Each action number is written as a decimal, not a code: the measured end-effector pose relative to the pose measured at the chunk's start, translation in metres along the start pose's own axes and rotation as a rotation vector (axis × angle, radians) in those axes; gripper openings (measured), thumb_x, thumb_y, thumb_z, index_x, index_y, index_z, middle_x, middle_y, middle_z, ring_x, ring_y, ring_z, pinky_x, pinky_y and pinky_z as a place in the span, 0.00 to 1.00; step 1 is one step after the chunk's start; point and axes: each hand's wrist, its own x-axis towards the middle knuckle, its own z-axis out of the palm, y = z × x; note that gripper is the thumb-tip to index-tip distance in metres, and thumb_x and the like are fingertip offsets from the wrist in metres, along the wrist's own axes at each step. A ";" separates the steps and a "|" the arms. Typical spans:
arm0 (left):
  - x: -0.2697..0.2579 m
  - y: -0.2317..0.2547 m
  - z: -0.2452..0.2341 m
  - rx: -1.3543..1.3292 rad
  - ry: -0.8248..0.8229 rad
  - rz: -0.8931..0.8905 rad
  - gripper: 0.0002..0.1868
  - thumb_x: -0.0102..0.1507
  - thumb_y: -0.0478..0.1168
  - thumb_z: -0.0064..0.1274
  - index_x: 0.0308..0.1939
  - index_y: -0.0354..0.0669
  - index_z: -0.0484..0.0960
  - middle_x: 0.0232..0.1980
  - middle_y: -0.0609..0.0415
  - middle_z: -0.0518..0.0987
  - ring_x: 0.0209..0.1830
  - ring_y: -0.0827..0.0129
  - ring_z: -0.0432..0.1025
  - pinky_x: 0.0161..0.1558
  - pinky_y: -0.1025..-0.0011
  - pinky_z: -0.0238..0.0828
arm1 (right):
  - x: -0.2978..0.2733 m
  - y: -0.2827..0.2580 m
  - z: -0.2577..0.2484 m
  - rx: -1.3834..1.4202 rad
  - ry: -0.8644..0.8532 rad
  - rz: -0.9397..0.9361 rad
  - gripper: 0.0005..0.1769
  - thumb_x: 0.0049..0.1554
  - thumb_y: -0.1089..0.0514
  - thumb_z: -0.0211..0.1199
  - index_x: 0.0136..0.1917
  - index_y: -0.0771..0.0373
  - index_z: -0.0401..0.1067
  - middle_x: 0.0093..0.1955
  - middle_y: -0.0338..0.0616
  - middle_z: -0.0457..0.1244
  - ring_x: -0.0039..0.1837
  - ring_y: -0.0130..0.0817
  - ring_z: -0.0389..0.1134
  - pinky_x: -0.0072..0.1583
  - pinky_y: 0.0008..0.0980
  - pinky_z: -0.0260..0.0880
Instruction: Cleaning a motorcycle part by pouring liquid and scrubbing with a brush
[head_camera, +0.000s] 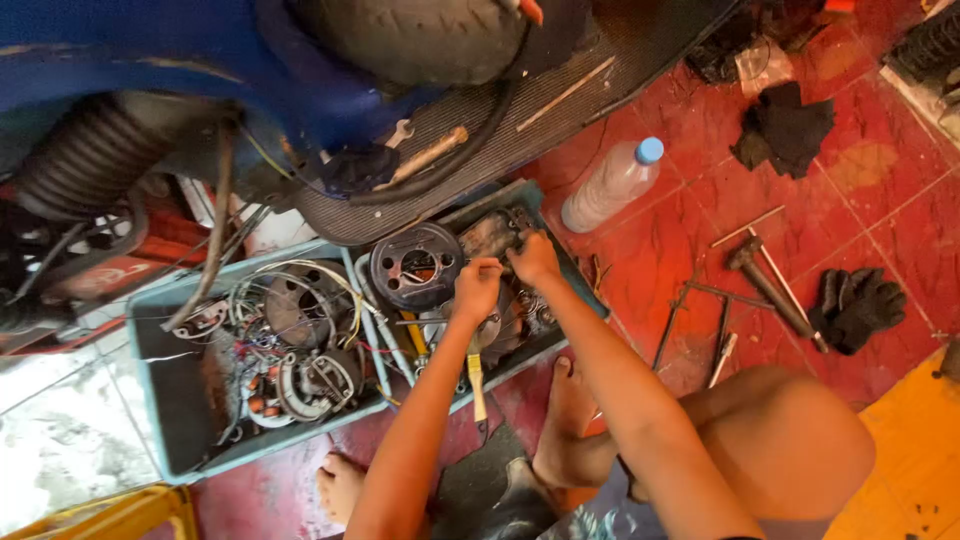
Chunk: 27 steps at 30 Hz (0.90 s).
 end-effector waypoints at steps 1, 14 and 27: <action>0.012 -0.005 0.012 -0.004 0.001 -0.008 0.11 0.64 0.47 0.52 0.47 0.52 0.84 0.47 0.52 0.85 0.52 0.51 0.78 0.54 0.55 0.74 | -0.006 -0.016 -0.011 -0.005 -0.008 0.001 0.25 0.51 0.51 0.69 0.59 0.64 0.73 0.60 0.56 0.64 0.63 0.55 0.68 0.62 0.50 0.72; 0.040 -0.022 0.038 -0.251 0.080 -0.238 0.35 0.70 0.43 0.37 0.77 0.31 0.46 0.70 0.23 0.59 0.70 0.31 0.59 0.67 0.37 0.61 | 0.054 0.022 0.029 0.052 0.092 -0.057 0.10 0.55 0.62 0.61 0.49 0.67 0.65 0.52 0.60 0.63 0.54 0.61 0.70 0.53 0.51 0.74; 0.026 -0.034 0.034 -0.113 0.036 -0.261 0.29 0.72 0.50 0.39 0.74 0.40 0.60 0.72 0.34 0.66 0.73 0.44 0.61 0.68 0.44 0.60 | 0.031 0.023 0.012 0.174 0.008 -0.333 0.16 0.58 0.54 0.65 0.55 0.67 0.72 0.49 0.59 0.67 0.55 0.55 0.71 0.54 0.46 0.74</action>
